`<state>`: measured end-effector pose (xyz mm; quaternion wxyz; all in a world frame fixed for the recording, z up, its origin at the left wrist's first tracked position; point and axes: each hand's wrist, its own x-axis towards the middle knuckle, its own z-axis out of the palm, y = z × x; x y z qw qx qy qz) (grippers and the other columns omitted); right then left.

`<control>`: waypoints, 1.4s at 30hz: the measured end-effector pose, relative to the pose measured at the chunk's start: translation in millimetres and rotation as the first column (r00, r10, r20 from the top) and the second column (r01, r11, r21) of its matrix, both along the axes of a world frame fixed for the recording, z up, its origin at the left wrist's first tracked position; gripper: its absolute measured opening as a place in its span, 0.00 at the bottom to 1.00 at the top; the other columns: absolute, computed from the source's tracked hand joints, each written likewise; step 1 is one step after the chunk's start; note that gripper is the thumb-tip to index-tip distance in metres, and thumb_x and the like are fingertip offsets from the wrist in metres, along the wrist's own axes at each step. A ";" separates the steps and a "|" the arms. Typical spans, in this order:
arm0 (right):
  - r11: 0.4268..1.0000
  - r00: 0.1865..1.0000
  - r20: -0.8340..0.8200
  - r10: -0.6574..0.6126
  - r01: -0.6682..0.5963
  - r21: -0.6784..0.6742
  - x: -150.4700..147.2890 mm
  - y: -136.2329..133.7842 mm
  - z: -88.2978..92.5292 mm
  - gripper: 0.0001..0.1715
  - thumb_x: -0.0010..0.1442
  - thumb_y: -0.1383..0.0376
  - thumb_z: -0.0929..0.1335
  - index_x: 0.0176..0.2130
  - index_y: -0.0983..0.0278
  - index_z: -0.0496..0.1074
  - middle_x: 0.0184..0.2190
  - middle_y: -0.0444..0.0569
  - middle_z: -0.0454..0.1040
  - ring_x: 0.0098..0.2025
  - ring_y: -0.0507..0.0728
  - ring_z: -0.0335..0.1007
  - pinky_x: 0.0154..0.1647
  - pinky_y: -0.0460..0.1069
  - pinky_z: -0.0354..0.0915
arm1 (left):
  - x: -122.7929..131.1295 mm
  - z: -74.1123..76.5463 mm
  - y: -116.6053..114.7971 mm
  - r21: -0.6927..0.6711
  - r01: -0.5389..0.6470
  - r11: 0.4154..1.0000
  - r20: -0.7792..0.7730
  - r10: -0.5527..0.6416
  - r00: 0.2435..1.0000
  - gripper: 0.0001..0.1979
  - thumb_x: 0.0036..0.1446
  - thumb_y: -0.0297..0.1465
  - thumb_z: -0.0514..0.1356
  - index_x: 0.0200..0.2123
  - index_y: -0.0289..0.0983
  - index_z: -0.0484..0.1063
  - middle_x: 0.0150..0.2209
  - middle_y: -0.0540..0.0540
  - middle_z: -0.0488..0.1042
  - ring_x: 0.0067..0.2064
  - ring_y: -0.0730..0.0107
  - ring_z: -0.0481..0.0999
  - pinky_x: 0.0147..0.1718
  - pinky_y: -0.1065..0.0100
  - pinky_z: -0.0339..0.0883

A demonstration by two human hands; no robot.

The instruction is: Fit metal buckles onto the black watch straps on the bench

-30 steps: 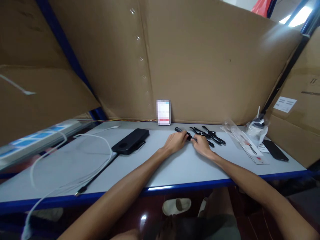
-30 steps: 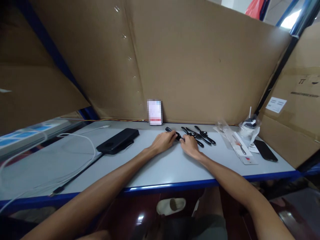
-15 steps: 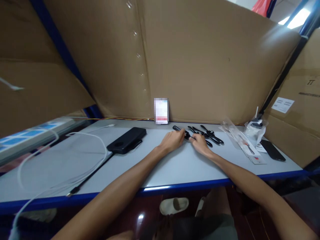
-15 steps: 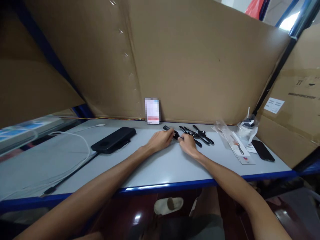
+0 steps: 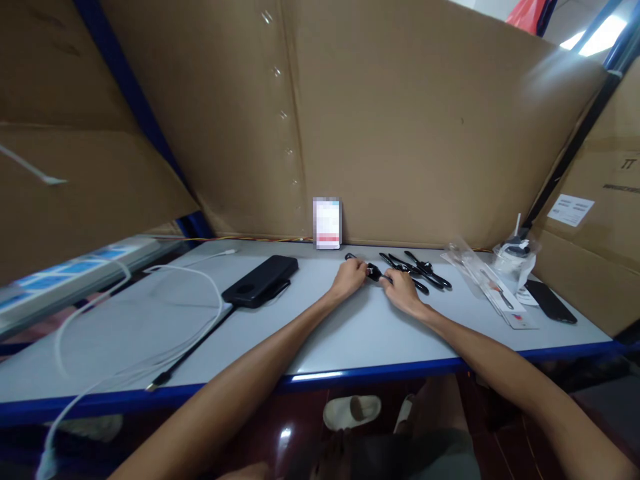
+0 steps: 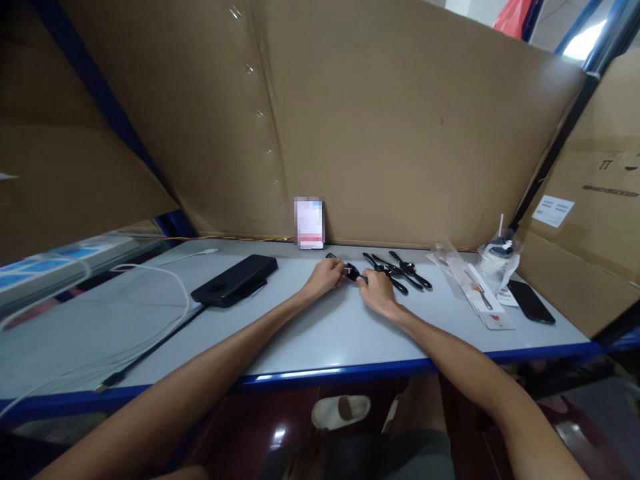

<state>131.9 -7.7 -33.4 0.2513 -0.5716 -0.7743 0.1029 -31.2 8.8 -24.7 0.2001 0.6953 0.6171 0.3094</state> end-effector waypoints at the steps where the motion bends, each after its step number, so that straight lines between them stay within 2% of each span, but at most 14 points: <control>1: 1.000 1.000 0.014 -0.001 0.001 -0.004 -0.4 -1.5 1.2 0.11 0.66 0.65 0.65 0.37 0.64 0.77 0.35 0.51 0.81 0.38 0.57 0.73 0.35 0.47 0.53 | -1.7 1.4 -1.8 0.006 -0.019 1.000 -0.083 0.019 0.996 0.17 0.66 0.32 0.48 0.35 0.34 0.75 0.31 0.40 0.78 0.36 0.60 0.76 0.34 0.66 0.61; 3: 1.000 0.999 0.037 -0.014 0.015 -0.013 -0.8 -3.6 3.0 0.11 0.67 0.65 0.65 0.37 0.64 0.77 0.36 0.52 0.81 0.40 0.58 0.74 0.35 0.47 0.54 | -4.9 5.4 -7.5 0.058 -0.033 0.998 -0.275 0.048 0.960 0.15 0.67 0.33 0.48 0.42 0.36 0.74 0.37 0.38 0.79 0.38 0.58 0.77 0.35 0.65 0.61; 5: 0.999 0.998 0.047 -0.033 0.034 -0.018 -0.4 -3.8 3.9 0.12 0.67 0.65 0.65 0.38 0.64 0.77 0.38 0.53 0.82 0.41 0.58 0.75 0.35 0.47 0.54 | -6.5 9.4 -13.9 0.104 0.043 0.994 -0.396 0.002 0.918 0.15 0.68 0.34 0.47 0.48 0.38 0.72 0.39 0.38 0.79 0.39 0.57 0.77 0.36 0.64 0.61; 8: 0.999 0.998 0.046 -0.044 0.045 -0.017 1.8 -1.1 3.3 0.12 0.68 0.64 0.65 0.41 0.64 0.78 0.39 0.54 0.82 0.43 0.59 0.76 0.37 0.47 0.55 | -6.2 13.0 -19.5 0.142 0.165 0.976 -0.497 -0.074 0.865 0.16 0.69 0.37 0.48 0.48 0.39 0.72 0.39 0.39 0.80 0.40 0.56 0.78 0.38 0.64 0.62; 10: 0.999 0.998 0.048 -0.040 0.041 -0.015 3.2 0.7 2.5 0.12 0.68 0.64 0.65 0.42 0.64 0.78 0.41 0.54 0.82 0.44 0.60 0.76 0.38 0.47 0.56 | -5.5 13.3 -20.0 0.146 0.193 0.970 -0.532 -0.088 0.842 0.18 0.69 0.40 0.48 0.46 0.39 0.73 0.40 0.39 0.80 0.41 0.56 0.79 0.39 0.64 0.62; 14: 1.000 0.997 0.071 -0.027 0.028 -0.008 3.2 -0.4 2.9 0.13 0.69 0.63 0.64 0.43 0.64 0.78 0.42 0.54 0.82 0.45 0.59 0.76 0.39 0.47 0.57 | -4.2 10.9 -17.8 0.130 0.198 0.972 -0.523 -0.102 0.846 0.22 0.71 0.41 0.45 0.40 0.39 0.77 0.40 0.39 0.80 0.42 0.56 0.79 0.38 0.64 0.62; 20: 0.999 0.993 0.113 -0.030 0.032 -0.021 0.2 -5.8 4.6 0.12 0.69 0.63 0.64 0.43 0.63 0.77 0.41 0.53 0.82 0.44 0.59 0.75 0.38 0.47 0.57 | -2.0 7.2 -15.9 0.104 0.163 0.981 -0.500 -0.090 0.862 0.23 0.71 0.38 0.43 0.39 0.38 0.77 0.39 0.38 0.80 0.43 0.56 0.79 0.36 0.65 0.62; 25: 0.999 0.999 -0.010 -0.037 0.037 -0.024 3.8 4.3 1.4 0.12 0.67 0.64 0.65 0.38 0.65 0.78 0.37 0.53 0.81 0.40 0.58 0.74 0.36 0.46 0.55 | -4.9 6.2 -15.6 0.092 0.274 0.957 -0.475 -0.200 0.857 0.18 0.67 0.45 0.52 0.42 0.39 0.75 0.38 0.39 0.80 0.41 0.55 0.79 0.37 0.64 0.63; 27: 0.999 0.997 -0.070 -0.042 0.040 -0.028 5.3 9.7 0.4 0.13 0.67 0.66 0.65 0.36 0.66 0.78 0.35 0.52 0.81 0.38 0.57 0.73 0.36 0.46 0.56 | -6.4 5.6 -15.7 0.080 0.315 0.946 -0.475 -0.241 0.846 0.14 0.65 0.43 0.55 0.42 0.40 0.74 0.38 0.40 0.80 0.40 0.55 0.79 0.37 0.64 0.63; 30: 0.999 0.995 -0.099 -0.031 0.027 -0.045 5.9 13.8 -0.6 0.12 0.66 0.67 0.65 0.35 0.67 0.78 0.35 0.51 0.81 0.38 0.56 0.73 0.36 0.46 0.56 | -7.2 4.7 -15.8 0.068 0.342 0.937 -0.493 -0.267 0.828 0.11 0.66 0.37 0.53 0.40 0.40 0.73 0.38 0.41 0.79 0.39 0.56 0.78 0.37 0.64 0.62; 37: 0.999 0.999 0.044 -0.009 0.010 -0.035 2.8 4.9 1.0 0.12 0.67 0.63 0.65 0.39 0.63 0.79 0.39 0.53 0.82 0.42 0.59 0.75 0.37 0.47 0.58 | -6.8 6.0 -15.8 0.043 0.319 0.947 -0.512 -0.253 0.821 0.11 0.65 0.33 0.51 0.38 0.39 0.73 0.39 0.39 0.79 0.40 0.55 0.78 0.36 0.64 0.62; 42: 1.000 0.981 0.192 0.008 -0.005 -0.012 6.3 -4.8 11.5 0.18 0.69 0.57 0.64 0.40 0.63 0.81 0.38 0.59 0.81 0.41 0.63 0.76 0.39 0.51 0.61 | -8.4 2.8 -14.2 0.064 0.327 0.943 -0.490 -0.256 0.833 0.15 0.67 0.40 0.50 0.42 0.39 0.73 0.37 0.40 0.79 0.39 0.57 0.79 0.36 0.64 0.62</control>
